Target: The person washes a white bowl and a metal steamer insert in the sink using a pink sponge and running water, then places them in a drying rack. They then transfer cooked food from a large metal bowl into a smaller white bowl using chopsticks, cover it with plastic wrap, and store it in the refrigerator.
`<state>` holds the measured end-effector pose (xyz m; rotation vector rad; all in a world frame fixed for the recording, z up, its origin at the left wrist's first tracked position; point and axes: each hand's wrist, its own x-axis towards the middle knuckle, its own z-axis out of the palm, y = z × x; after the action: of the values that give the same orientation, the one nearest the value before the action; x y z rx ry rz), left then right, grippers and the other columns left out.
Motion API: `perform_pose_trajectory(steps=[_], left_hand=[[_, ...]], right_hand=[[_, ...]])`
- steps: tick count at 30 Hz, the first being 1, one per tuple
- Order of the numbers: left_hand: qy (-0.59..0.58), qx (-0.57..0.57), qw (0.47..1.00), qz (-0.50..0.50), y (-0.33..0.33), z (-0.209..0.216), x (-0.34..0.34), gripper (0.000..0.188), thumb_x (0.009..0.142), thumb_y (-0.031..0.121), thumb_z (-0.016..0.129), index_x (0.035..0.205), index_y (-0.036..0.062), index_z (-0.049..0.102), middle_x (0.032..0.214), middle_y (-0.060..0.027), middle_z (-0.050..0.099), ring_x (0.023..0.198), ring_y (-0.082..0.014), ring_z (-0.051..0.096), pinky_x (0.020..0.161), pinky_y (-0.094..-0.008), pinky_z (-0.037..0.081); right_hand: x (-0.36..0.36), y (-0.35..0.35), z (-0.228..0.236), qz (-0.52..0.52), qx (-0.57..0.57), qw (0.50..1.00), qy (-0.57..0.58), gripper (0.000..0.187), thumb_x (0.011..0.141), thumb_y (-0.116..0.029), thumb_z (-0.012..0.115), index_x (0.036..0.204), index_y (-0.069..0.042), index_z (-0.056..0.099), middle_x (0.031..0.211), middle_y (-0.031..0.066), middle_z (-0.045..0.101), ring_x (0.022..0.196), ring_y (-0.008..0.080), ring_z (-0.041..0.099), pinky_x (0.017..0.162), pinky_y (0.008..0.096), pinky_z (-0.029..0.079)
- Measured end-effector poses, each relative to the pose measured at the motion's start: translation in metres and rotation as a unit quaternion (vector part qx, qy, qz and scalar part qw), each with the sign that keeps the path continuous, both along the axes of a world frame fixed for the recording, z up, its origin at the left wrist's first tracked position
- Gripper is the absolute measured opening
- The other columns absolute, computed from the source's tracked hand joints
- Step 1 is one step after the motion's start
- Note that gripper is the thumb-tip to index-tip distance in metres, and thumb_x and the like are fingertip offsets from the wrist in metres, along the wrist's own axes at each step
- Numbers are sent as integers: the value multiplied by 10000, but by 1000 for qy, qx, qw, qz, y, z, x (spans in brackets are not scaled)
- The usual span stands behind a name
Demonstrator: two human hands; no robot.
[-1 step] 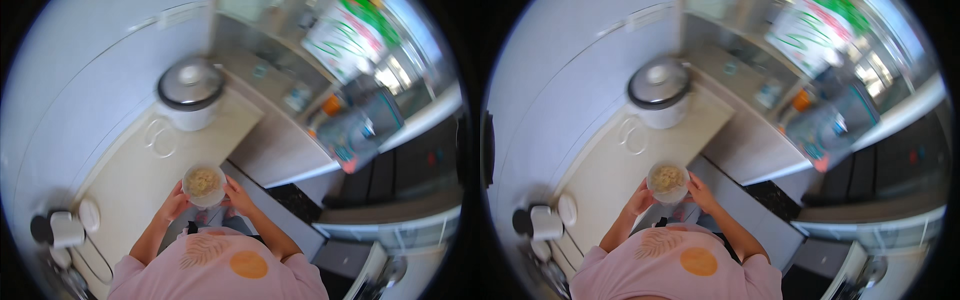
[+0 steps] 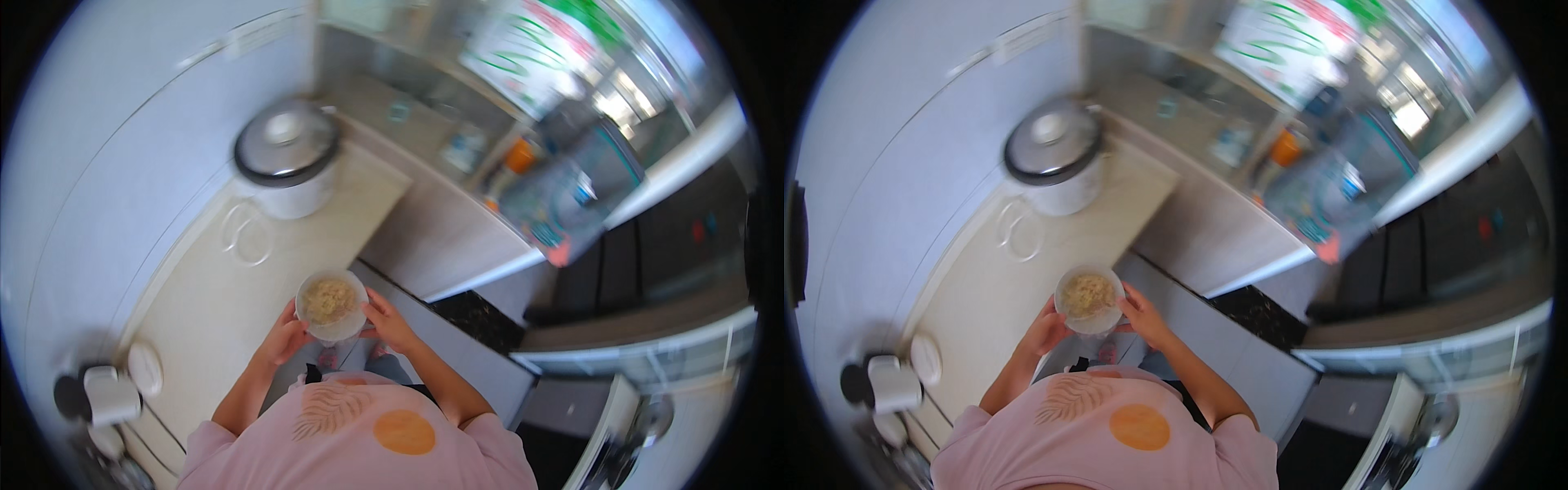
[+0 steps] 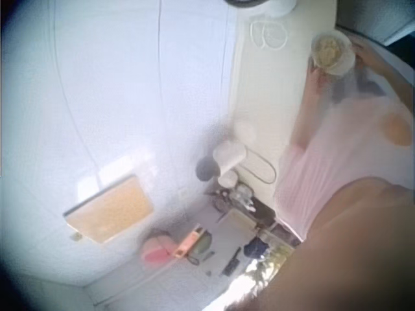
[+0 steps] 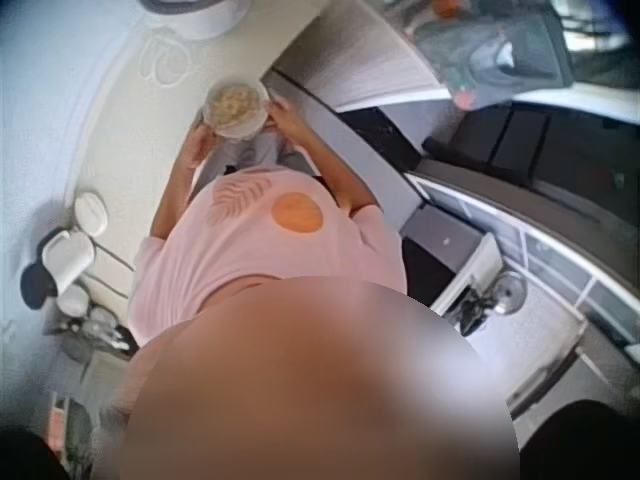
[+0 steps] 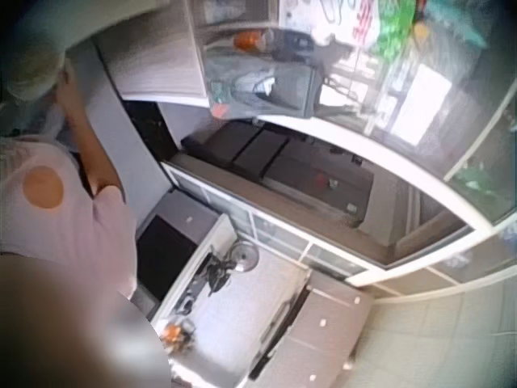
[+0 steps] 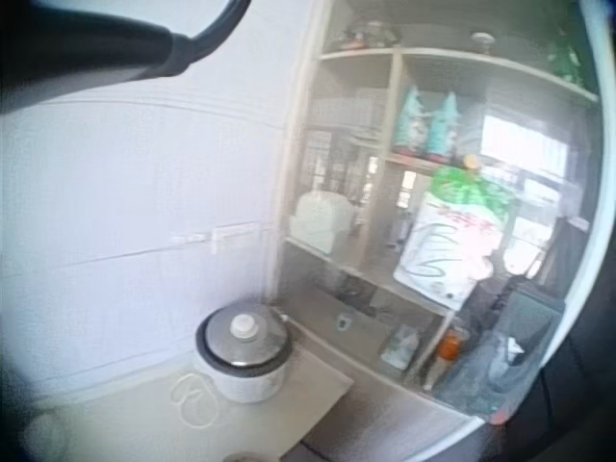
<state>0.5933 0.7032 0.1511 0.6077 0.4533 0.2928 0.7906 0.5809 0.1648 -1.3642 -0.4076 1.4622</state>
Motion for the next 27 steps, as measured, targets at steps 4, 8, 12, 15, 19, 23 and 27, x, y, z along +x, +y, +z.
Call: perform_pose_trajectory(steps=[4, 8, 12, 15, 19, 23, 27], left_hand=[[-19, -16, 987, -159, -35, 3, 82, 683, 748, 226, 625, 1320, 133, 263, 1303, -72, 367, 1205, -247, 364, 937, -459, 354], [-23, -27, 950, -310, -96, 1, 167, 693, 754, 256, 632, 1324, 130, 259, 1288, -66, 375, 1202, -231, 357, 946, -449, 339], [-6, 39, 915, -402, -176, -11, 250, 724, 758, 333, 640, 1331, 122, 250, 1292, -55, 376, 1193, -216, 367, 950, -440, 333], [-33, 90, 882, -461, -231, -26, 312, 726, 758, 366, 639, 1322, 94, 273, 1286, -50, 392, 1194, -209, 368, 964, -416, 320], [-10, -4, 885, -466, -308, -19, 389, 717, 741, 389, 635, 1298, 61, 324, 1283, -62, 414, 1191, -210, 377, 976, -393, 309], [26, -120, 912, -391, -350, -41, 461, 643, 755, 349, 616, 1266, 52, 365, 1238, -78, 455, 1151, -219, 420, 949, -388, 337], [0, -122, 919, -374, -368, -41, 559, 585, 769, 374, 573, 1226, 45, 411, 1216, -83, 480, 1118, -213, 450, 920, -374, 366]], right_hand=[[56, -84, 4, -91, 30, 986, 138, 596, 855, -282, 537, 1352, -132, 243, 1243, 87, 429, 1115, 207, 446, 845, 411, 437], [88, -184, -7, -198, 120, 945, 229, 555, 849, -272, 544, 1308, -99, 285, 1247, 101, 414, 1097, 230, 467, 875, 424, 432], [130, -280, -13, -303, 148, 917, 213, 551, 856, -246, 521, 1316, -74, 271, 1234, 95, 432, 1092, 207, 474, 880, 368, 433], [168, -348, -10, -343, 167, 902, 202, 558, 861, -239, 505, 1329, -71, 253, 1228, 104, 438, 1091, 201, 476, 871, 350, 439], [232, -423, -6, -361, 152, 899, 194, 539, 882, -264, 473, 1336, -80, 247, 1228, 128, 427, 1092, 230, 469, 879, 387, 436], [304, -462, -12, -432, 195, 844, 253, 521, 880, -296, 481, 1310, -78, 284, 1197, 136, 433, 1080, 257, 463, 899, 443, 422], [390, -480, -22, -462, 141, 866, 130, 455, 866, -217, 523, 1262, -75, 351, 1142, 111, 472, 1050, 234, 483, 886, 432, 428]])
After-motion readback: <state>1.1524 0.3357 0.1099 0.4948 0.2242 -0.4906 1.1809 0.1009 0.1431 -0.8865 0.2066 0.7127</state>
